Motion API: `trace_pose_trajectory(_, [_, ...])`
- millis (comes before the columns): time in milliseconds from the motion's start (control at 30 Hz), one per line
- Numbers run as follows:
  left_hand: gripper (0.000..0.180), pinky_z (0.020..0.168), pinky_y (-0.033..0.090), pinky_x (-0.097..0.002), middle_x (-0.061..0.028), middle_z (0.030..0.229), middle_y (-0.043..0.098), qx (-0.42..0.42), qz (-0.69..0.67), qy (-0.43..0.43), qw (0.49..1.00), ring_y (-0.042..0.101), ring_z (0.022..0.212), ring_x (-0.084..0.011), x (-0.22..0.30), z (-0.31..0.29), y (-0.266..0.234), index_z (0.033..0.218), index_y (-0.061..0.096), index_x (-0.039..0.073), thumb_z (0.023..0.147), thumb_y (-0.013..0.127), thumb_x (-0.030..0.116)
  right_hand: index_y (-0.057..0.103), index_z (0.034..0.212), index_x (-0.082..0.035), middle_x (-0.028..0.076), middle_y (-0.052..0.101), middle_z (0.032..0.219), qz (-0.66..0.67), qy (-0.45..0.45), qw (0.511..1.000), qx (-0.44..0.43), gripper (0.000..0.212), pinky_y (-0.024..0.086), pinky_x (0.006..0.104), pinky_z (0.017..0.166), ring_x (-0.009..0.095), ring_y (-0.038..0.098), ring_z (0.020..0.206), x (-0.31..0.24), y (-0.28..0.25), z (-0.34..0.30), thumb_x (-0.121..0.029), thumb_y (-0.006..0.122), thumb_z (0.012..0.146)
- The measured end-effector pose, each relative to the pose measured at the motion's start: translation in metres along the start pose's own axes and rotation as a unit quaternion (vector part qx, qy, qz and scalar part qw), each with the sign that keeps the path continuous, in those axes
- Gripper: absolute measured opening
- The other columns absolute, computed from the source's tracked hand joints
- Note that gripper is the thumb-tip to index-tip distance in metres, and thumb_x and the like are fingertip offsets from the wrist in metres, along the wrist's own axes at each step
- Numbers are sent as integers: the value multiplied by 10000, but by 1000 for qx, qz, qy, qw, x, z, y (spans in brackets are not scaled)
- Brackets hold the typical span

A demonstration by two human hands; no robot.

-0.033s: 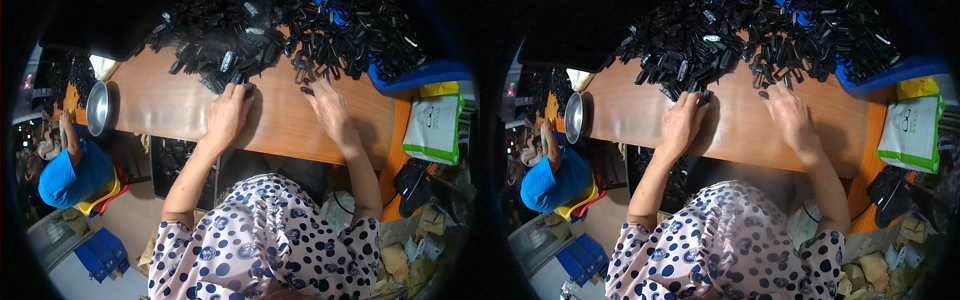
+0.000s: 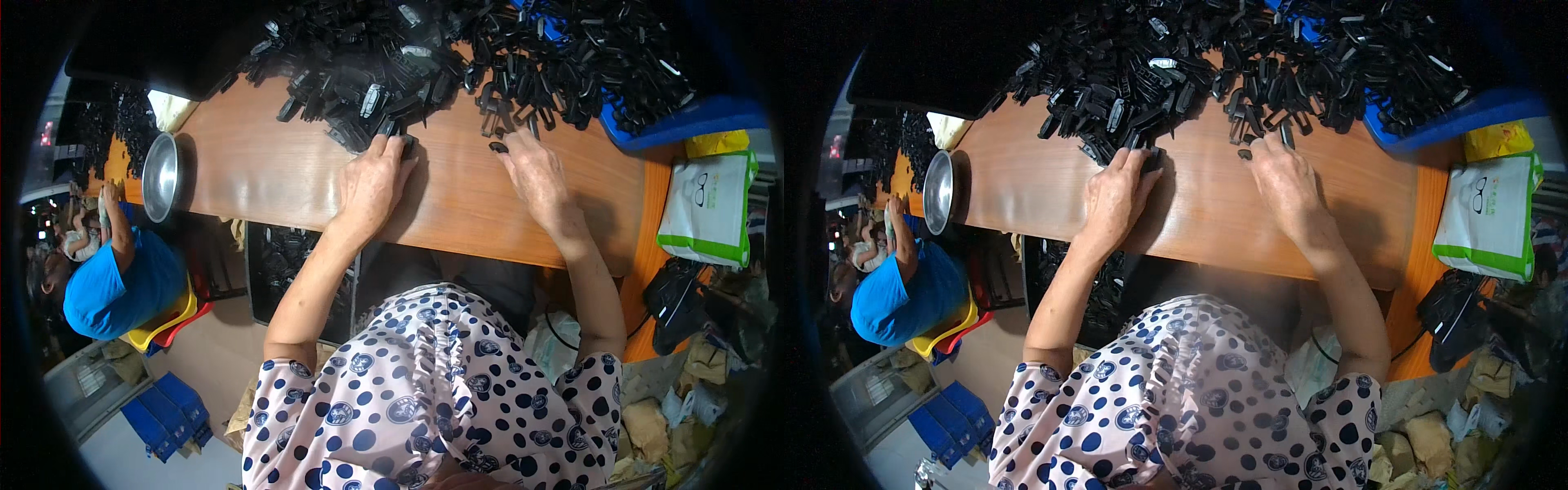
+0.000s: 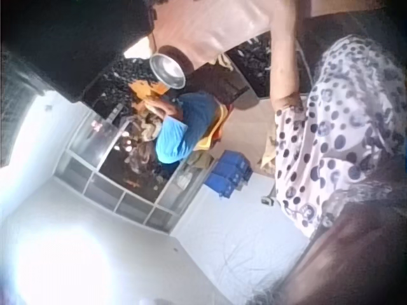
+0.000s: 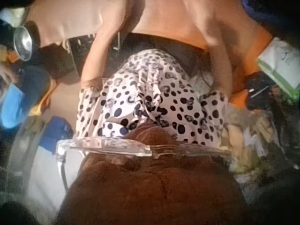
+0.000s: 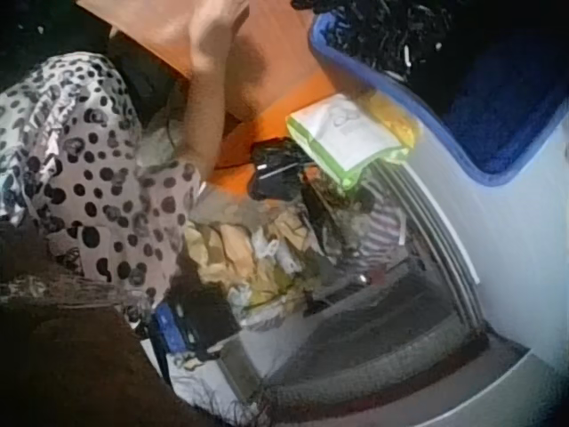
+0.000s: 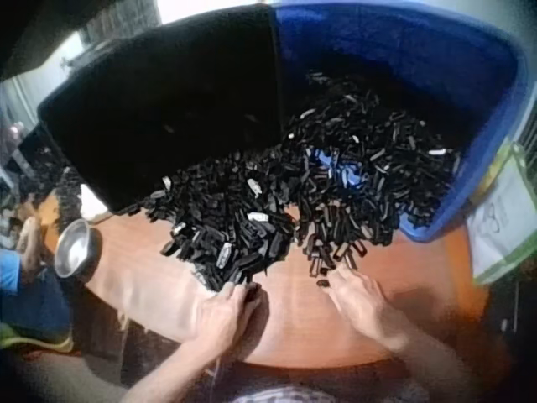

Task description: The person assembles small plastic components by picking up individual parts from the table and fitting them together by hand.

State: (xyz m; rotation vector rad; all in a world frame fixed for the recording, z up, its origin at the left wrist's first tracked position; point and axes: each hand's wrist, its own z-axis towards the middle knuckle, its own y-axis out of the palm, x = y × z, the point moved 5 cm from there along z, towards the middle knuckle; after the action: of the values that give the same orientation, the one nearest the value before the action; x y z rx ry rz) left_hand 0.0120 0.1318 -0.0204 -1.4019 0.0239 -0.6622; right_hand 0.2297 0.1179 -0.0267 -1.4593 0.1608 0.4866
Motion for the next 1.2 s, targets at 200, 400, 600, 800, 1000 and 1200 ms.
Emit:
trace_pose_trajectory(200, [214,591,505,-415,-170,854,590,-6,26,-4,1000,622,705,-353,-9,4,16,995,537,14,849,614,152,572,970,-13,131,573,904,-6,-84,995,49,126,514,398,652,337,607,724,6,1,-1,-79,561,863])
trace_pose_trajectory(400, [164,515,388,-196,40,687,510,-57,-556,-227,797,472,587,-42,-27,-16,37,852,561,47,929,580,191,549,1069,-108,20,598,804,642,204,735,-78,146,443,196,527,95,585,618,22,18,-28,-105,503,931])
trace_pose_trajectory(600, [171,613,467,-312,-103,784,579,136,-181,-27,974,551,652,-220,-10,-17,12,944,591,23,847,642,155,483,1131,-96,78,625,928,800,191,568,29,262,477,239,641,165,619,790,16,26,-41,-46,511,875])
trace_pose_trajectory(800, [243,699,495,-449,-180,931,606,-14,-21,-10,1000,613,839,-384,-2,-1,15,967,603,25,812,661,202,492,1111,-77,69,626,957,839,167,518,6,267,486,243,702,160,614,829,0,23,-49,-30,563,858])
trace_pose_trajectory(1000, [287,672,508,-321,-111,887,652,3,-284,20,959,633,735,-223,5,-10,13,1049,602,4,840,670,188,558,1000,-53,50,634,903,802,178,570,-11,143,509,210,665,128,616,770,-6,37,-48,-55,625,874])
trace_pose_trajectory(1200, [234,620,455,-211,8,715,579,-35,-515,-114,849,529,673,-59,27,-43,20,1024,616,12,824,701,100,558,965,-68,40,633,842,818,158,552,-28,126,490,226,631,127,615,729,-38,26,-56,-69,638,868])
